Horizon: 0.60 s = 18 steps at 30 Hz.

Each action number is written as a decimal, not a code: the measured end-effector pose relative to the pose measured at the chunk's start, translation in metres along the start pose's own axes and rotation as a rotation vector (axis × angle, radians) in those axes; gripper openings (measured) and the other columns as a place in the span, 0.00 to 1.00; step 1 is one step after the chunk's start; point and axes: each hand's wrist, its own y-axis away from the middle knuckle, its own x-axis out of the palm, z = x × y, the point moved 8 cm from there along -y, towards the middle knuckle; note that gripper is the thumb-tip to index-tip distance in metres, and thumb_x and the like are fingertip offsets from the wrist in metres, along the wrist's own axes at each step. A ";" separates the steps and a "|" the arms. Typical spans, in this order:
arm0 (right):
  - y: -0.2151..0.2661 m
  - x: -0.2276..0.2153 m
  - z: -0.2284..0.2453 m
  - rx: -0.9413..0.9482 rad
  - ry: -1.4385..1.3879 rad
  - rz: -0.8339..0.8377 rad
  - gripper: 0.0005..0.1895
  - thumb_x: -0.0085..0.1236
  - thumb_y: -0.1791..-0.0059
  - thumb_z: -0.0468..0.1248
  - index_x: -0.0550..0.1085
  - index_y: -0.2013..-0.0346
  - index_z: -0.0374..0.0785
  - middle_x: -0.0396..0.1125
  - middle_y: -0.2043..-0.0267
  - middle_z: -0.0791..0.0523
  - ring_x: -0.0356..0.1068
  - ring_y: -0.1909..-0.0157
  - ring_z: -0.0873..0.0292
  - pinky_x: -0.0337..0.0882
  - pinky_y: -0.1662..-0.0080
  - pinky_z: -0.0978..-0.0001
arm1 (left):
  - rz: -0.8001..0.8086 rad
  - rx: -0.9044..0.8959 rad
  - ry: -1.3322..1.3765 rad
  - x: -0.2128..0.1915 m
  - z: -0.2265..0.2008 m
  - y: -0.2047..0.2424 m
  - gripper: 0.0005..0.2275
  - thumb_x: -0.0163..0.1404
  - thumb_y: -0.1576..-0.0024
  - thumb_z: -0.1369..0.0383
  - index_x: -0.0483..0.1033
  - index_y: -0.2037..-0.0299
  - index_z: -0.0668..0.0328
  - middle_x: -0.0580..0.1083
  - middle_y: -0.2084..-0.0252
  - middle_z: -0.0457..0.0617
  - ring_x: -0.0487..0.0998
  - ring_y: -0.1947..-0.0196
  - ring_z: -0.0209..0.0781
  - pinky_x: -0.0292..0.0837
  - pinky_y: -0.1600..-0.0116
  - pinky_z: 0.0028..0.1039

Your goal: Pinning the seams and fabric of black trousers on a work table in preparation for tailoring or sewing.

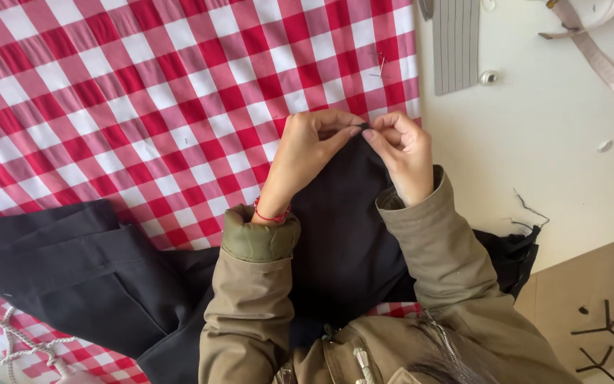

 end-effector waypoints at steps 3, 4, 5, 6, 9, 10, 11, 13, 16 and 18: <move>-0.001 -0.001 0.001 -0.009 0.013 -0.001 0.05 0.60 0.44 0.30 0.71 0.60 0.35 0.67 0.71 0.65 0.57 0.69 0.77 0.57 0.66 0.84 | 0.003 -0.024 0.029 0.001 -0.003 -0.001 0.08 0.57 0.41 0.73 0.82 0.55 0.69 0.84 0.62 0.52 0.84 0.62 0.32 0.79 0.57 0.22; -0.001 -0.002 0.001 -0.014 0.030 -0.007 0.06 0.60 0.44 0.30 0.70 0.61 0.35 0.67 0.72 0.64 0.57 0.70 0.77 0.56 0.67 0.84 | 0.008 -0.037 0.029 0.001 -0.003 0.000 0.08 0.56 0.40 0.73 0.83 0.54 0.69 0.84 0.63 0.51 0.84 0.62 0.32 0.79 0.57 0.22; -0.001 -0.004 0.000 -0.018 0.047 -0.013 0.07 0.61 0.44 0.29 0.69 0.62 0.36 0.67 0.73 0.64 0.57 0.71 0.77 0.56 0.67 0.84 | 0.012 -0.050 0.029 0.002 -0.003 0.001 0.08 0.56 0.39 0.72 0.83 0.54 0.68 0.84 0.63 0.51 0.83 0.62 0.32 0.79 0.57 0.22; 0.000 -0.004 0.001 -0.018 0.045 -0.015 0.07 0.61 0.44 0.29 0.69 0.62 0.36 0.67 0.73 0.64 0.57 0.71 0.77 0.56 0.67 0.84 | 0.015 -0.051 0.027 0.003 -0.005 0.001 0.08 0.56 0.39 0.72 0.83 0.54 0.68 0.84 0.63 0.51 0.83 0.62 0.32 0.79 0.57 0.22; 0.000 -0.006 0.008 -0.052 0.069 -0.021 0.07 0.60 0.44 0.29 0.69 0.63 0.36 0.69 0.71 0.62 0.62 0.69 0.76 0.60 0.65 0.84 | 0.035 -0.010 0.035 0.005 -0.011 0.001 0.08 0.58 0.40 0.72 0.83 0.54 0.68 0.84 0.62 0.51 0.84 0.61 0.33 0.80 0.55 0.22; 0.000 -0.006 0.011 -0.067 0.077 -0.020 0.07 0.60 0.45 0.29 0.69 0.63 0.36 0.71 0.70 0.61 0.64 0.68 0.76 0.63 0.64 0.83 | 0.034 0.004 0.041 0.006 -0.011 0.002 0.08 0.58 0.41 0.72 0.83 0.54 0.68 0.84 0.61 0.51 0.85 0.60 0.33 0.81 0.54 0.22; 0.001 -0.005 0.014 -0.082 0.085 -0.018 0.07 0.61 0.45 0.28 0.69 0.63 0.35 0.72 0.69 0.60 0.67 0.66 0.75 0.66 0.62 0.83 | 0.033 0.018 0.047 0.006 -0.010 0.002 0.09 0.59 0.41 0.72 0.82 0.54 0.67 0.84 0.60 0.50 0.85 0.59 0.33 0.81 0.53 0.22; 0.002 -0.007 0.013 -0.087 0.096 -0.018 0.07 0.61 0.45 0.28 0.70 0.63 0.35 0.72 0.69 0.60 0.67 0.66 0.75 0.67 0.62 0.83 | 0.027 0.003 0.047 0.007 -0.008 0.003 0.08 0.59 0.41 0.72 0.83 0.54 0.67 0.84 0.60 0.50 0.85 0.60 0.33 0.81 0.54 0.22; 0.001 -0.007 0.015 -0.096 0.108 -0.012 0.07 0.62 0.45 0.28 0.70 0.64 0.34 0.73 0.68 0.59 0.69 0.65 0.74 0.68 0.61 0.83 | 0.014 -0.009 0.036 0.006 -0.010 0.002 0.08 0.59 0.41 0.72 0.83 0.55 0.67 0.84 0.61 0.50 0.85 0.61 0.33 0.81 0.55 0.22; 0.002 -0.006 0.017 -0.091 0.110 -0.008 0.07 0.62 0.46 0.28 0.71 0.64 0.34 0.74 0.67 0.58 0.69 0.65 0.74 0.69 0.60 0.82 | 0.010 -0.014 0.029 0.006 -0.012 0.002 0.07 0.59 0.42 0.72 0.83 0.56 0.67 0.84 0.62 0.50 0.85 0.61 0.32 0.81 0.56 0.22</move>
